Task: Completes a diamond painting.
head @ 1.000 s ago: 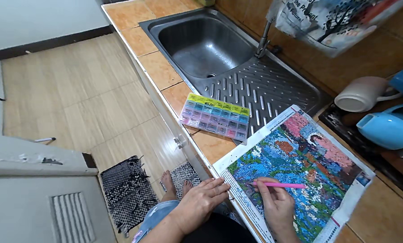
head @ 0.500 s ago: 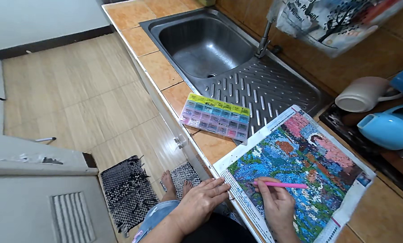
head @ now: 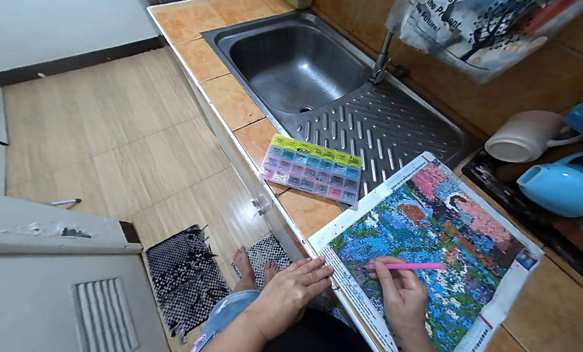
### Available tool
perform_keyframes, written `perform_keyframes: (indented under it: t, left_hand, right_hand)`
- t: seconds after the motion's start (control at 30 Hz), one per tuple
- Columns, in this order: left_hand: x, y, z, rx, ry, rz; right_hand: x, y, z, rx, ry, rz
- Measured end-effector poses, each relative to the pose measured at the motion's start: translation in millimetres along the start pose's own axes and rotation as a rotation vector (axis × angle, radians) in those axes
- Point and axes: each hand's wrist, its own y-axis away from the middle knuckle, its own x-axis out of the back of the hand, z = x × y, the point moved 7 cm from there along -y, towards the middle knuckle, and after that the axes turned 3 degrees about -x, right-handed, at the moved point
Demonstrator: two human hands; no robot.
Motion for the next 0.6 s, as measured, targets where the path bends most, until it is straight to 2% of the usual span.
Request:
perform_keyframes:
  t: [0.6]
  left_hand:
    - [0.2,-0.9,-1.3,-0.008,0.011,-0.009]
  right_hand:
    - [-1.3,-0.5,2.0,-0.01,0.013,-0.013]
